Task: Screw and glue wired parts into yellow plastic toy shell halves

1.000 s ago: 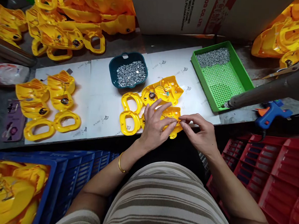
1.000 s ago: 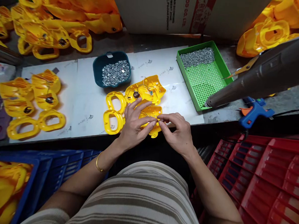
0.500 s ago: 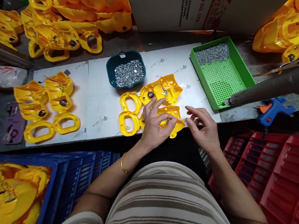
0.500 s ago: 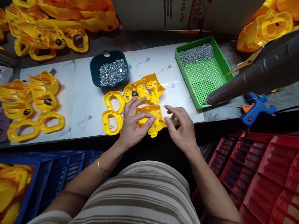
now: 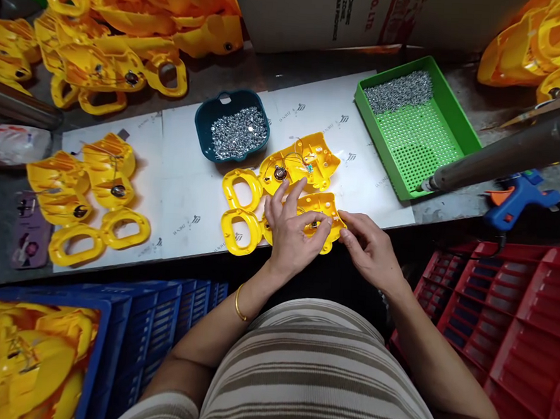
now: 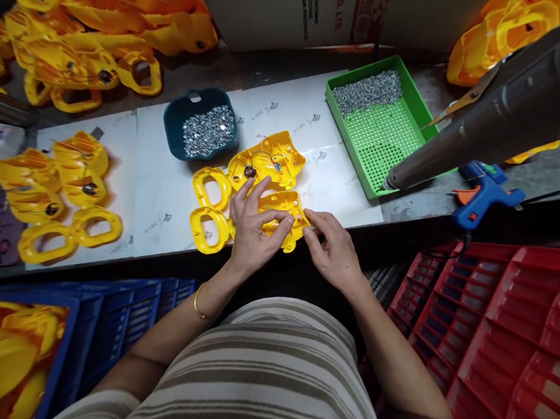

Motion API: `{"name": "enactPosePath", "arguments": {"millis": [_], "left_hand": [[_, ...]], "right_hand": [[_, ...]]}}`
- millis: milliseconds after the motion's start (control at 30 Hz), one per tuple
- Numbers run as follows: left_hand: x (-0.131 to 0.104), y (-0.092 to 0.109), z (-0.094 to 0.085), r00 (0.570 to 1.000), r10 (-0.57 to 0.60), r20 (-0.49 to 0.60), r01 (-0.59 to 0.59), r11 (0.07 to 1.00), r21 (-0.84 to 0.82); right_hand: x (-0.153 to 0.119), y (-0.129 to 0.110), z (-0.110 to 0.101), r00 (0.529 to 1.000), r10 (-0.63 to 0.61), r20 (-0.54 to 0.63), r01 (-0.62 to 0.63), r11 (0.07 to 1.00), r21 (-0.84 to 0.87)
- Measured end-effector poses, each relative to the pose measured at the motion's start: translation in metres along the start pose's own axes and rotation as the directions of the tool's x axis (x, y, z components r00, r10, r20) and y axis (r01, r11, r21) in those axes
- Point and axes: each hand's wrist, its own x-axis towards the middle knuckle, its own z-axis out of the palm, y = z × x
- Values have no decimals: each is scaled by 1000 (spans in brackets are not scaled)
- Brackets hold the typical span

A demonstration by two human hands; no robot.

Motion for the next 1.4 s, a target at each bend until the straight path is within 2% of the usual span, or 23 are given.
{"name": "enactPosePath", "arguments": {"millis": [233, 700, 833, 933, 1033, 1167, 1267, 1400], "left_hand": [[-1, 0, 0, 999, 23, 26, -24, 999, 49], [-1, 4, 1, 999, 43, 12, -44, 997, 61], [-1, 5, 2, 998, 60, 30, -61, 996, 61], [-3, 4, 2, 997, 66, 30, -67, 997, 42], [-4, 2, 1, 998, 60, 29, -60, 998, 30], [-6, 0, 1, 998, 63, 29, -64, 998, 18], [-9, 0, 1, 998, 53, 28, -54, 999, 9], [-13, -3, -2, 997, 58, 50, -58, 998, 1]], "right_hand": [[-2, 1, 0, 1000, -18, -4, 18, 1000, -25], [-1, 2, 1, 1000, -20, -7, 20, 1000, -14], [1, 5, 4, 996, 91, -4, -90, 986, 143], [7, 5, 6, 970, 229, 76, -241, 915, 324], [14, 1, 4, 939, 299, 168, -342, 861, 378], [20, -5, 2, 924, 315, 218, -376, 854, 360], [20, -7, 3, 909, 323, 263, -410, 807, 425], [17, -6, 7, 903, 349, 252, -429, 771, 470]]}}
